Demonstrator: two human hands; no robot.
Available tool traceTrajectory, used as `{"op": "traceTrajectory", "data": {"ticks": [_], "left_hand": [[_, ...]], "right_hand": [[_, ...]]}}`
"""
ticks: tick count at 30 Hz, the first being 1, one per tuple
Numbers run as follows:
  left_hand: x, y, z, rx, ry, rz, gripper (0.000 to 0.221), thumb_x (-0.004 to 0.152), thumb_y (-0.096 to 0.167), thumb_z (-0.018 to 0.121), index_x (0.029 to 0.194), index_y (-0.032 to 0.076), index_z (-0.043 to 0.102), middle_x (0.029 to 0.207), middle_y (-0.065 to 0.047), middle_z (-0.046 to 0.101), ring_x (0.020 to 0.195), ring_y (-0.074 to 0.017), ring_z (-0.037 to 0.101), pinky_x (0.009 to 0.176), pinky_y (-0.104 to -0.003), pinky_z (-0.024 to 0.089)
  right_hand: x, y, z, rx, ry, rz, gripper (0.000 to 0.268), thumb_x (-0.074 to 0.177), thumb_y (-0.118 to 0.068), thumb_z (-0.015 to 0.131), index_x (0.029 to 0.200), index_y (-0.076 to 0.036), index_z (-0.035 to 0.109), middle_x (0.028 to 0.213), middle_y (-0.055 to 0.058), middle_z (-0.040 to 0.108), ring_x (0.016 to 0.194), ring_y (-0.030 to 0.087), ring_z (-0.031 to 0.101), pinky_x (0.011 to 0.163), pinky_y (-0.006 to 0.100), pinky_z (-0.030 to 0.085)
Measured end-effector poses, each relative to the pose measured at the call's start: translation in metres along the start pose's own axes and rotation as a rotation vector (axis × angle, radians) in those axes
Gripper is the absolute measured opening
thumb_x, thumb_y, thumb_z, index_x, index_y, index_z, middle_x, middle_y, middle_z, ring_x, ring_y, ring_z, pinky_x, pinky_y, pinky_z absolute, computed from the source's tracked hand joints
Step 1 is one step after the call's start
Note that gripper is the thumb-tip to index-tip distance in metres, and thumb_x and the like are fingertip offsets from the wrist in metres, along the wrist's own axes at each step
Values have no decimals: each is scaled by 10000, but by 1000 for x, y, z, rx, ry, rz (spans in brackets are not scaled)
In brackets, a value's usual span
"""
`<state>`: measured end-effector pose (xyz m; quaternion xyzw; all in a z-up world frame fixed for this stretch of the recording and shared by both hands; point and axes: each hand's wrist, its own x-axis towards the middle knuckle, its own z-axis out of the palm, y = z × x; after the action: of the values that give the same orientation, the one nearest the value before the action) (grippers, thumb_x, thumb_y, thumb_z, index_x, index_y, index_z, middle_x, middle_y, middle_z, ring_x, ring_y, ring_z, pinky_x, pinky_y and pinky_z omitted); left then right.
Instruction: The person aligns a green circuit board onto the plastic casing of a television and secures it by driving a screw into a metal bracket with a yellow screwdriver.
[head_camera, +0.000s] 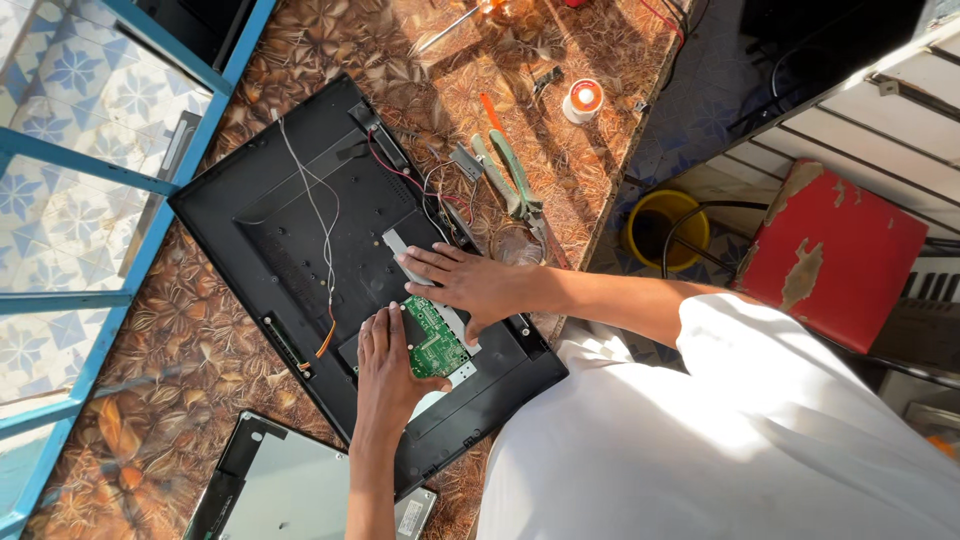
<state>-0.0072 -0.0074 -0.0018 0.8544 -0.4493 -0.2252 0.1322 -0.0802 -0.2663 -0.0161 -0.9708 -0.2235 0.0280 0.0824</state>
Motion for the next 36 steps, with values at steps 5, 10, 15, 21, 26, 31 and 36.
{"op": "traceTrajectory", "data": {"ticks": [5, 10, 15, 21, 26, 31, 36], "left_hand": [[-1, -3, 5, 4, 83, 46, 1596, 376, 701, 964, 1644, 36, 258, 1595, -210, 321, 1515, -398, 273, 1308, -527, 162], [-3, 1, 3, -26, 126, 68, 1593, 367, 726, 918, 1644, 33, 264, 1593, -225, 329, 1509, -416, 279, 1303, -532, 167], [-4, 4, 2, -9, 146, 78, 1570, 377, 711, 907, 1636, 14, 280, 1577, -250, 353, 1498, -434, 296, 1300, -526, 173], [-1, 4, 5, 36, 164, 66, 1610, 310, 687, 933, 1624, 11, 296, 1571, -239, 365, 1486, -423, 320, 1302, -522, 184], [-3, 14, 2, 116, 101, 23, 1667, 290, 643, 978, 1628, -32, 248, 1553, -258, 375, 1467, -426, 334, 1289, -528, 201], [6, 16, 8, 204, 62, -36, 1699, 267, 635, 997, 1617, -51, 228, 1558, -257, 376, 1477, -418, 330, 1287, -529, 197], [16, 23, 18, 267, 44, -98, 1739, 181, 626, 991, 1588, -77, 247, 1540, -283, 360, 1470, -447, 316, 1287, -546, 200]], "right_hand": [[1, -1, 2, -1, -7, 21, 1394, 622, -912, 709, 1637, -89, 222, 1705, 227, 71, 1592, 419, 50, 1297, 631, 134], [2, -3, -3, 22, -19, 13, 1386, 629, -883, 735, 1630, -68, 231, 1704, 235, 68, 1591, 422, 49, 1293, 634, 124], [1, -4, -9, 23, -31, 25, 1351, 643, -841, 768, 1621, -67, 249, 1703, 237, 68, 1590, 419, 54, 1292, 626, 116], [2, -3, -7, 31, -38, 17, 1375, 630, -856, 752, 1630, -75, 221, 1701, 225, 70, 1587, 416, 51, 1289, 639, 138], [-4, -5, -8, 91, -42, 8, 1299, 685, -791, 757, 1622, -58, 237, 1696, 240, 86, 1580, 429, 72, 1270, 653, 137], [-11, -18, -17, 113, -46, 15, 1213, 758, -639, 802, 1626, -41, 202, 1688, 253, 114, 1574, 429, 94, 1263, 627, 155], [-14, -23, -6, 123, -66, 10, 1146, 807, -536, 819, 1625, -39, 188, 1678, 251, 131, 1563, 436, 120, 1247, 618, 193]]}}
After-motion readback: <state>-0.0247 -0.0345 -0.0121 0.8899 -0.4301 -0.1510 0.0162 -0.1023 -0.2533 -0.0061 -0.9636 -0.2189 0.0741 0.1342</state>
